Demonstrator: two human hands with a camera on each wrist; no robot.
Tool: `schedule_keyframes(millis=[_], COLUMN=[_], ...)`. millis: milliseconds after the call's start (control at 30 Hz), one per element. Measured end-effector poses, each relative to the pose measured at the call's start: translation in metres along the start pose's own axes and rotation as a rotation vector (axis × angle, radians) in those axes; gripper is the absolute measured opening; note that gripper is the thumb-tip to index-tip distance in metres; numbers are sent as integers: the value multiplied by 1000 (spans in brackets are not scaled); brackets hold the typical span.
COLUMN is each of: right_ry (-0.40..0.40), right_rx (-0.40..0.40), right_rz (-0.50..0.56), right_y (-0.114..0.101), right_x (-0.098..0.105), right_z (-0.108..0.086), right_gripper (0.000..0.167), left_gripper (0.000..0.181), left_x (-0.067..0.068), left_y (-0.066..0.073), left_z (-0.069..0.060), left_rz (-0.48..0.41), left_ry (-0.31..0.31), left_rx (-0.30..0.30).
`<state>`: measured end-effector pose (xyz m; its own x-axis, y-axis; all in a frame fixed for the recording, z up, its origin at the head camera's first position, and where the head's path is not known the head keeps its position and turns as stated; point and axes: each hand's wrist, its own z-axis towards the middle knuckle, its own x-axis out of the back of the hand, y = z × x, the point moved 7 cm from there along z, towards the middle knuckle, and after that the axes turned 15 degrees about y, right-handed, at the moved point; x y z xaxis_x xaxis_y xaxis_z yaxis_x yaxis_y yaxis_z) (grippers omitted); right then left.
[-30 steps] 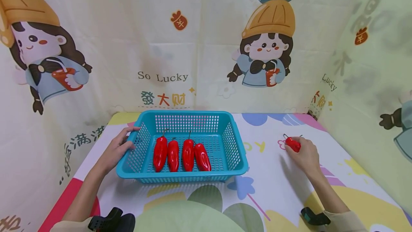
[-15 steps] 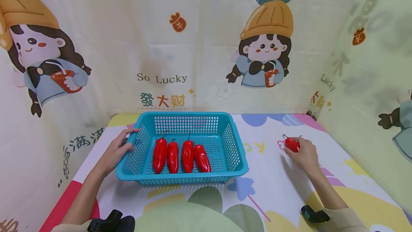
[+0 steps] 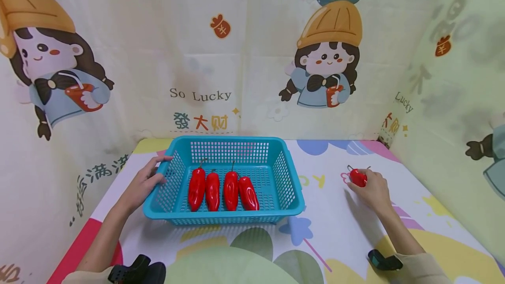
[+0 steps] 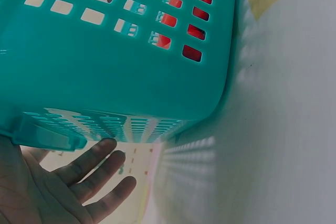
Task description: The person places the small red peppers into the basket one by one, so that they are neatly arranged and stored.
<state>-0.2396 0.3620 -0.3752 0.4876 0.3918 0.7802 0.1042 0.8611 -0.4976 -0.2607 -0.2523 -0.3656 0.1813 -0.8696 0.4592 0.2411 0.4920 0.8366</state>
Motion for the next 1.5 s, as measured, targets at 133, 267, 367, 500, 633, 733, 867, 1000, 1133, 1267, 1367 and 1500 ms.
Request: schedule_keyframes(millis=[133,267,367,500,633,733,867,1000,1133,1267,1367,1500], right_ry=[-12,-28,-29,-21,-51,-73,-67,-77,-88,-86,-82,-71], right_rx=[3,11,31,55,41,27,31,12,-1,3,-1,-7], right_rz=[-18,-45,-60,-74,-75,-71,-66,-51,-38,-35,-29,-11], right_y=[1,1,0,-2,0,3,2,0,-2,-4,-4,-5], right_x=[-1,-1,-1,0,-3,-7,-8,-8,-10,-11,-11,-9], right_z=[1,4,5,5,6,5,5,4,4,3,2,1], right_gripper=[73,72,71,69,69,69,68,67,67,68,69,69], left_gripper=[67,67,67,67,65,64,63,64,64,64,64,65], left_x=[0,1,1,1,0,0,0,1,1,1,0,0], left_y=[1,0,0,0,-1,-2,-2,-1,-1,-1,-1,-2], left_z=[0,-1,0,0,1,1,2,3,3,3,4,4], left_rz=[-1,-2,-3,-4,-8,-14,-19,-14,-12,-15,-18,-20], left_ry=[1,1,3,3,-1,-4,-3,1,2,-3,-6,-7], left_rx=[2,2,0,2,4,2,-8,-14,-13,-11,-8,-3])
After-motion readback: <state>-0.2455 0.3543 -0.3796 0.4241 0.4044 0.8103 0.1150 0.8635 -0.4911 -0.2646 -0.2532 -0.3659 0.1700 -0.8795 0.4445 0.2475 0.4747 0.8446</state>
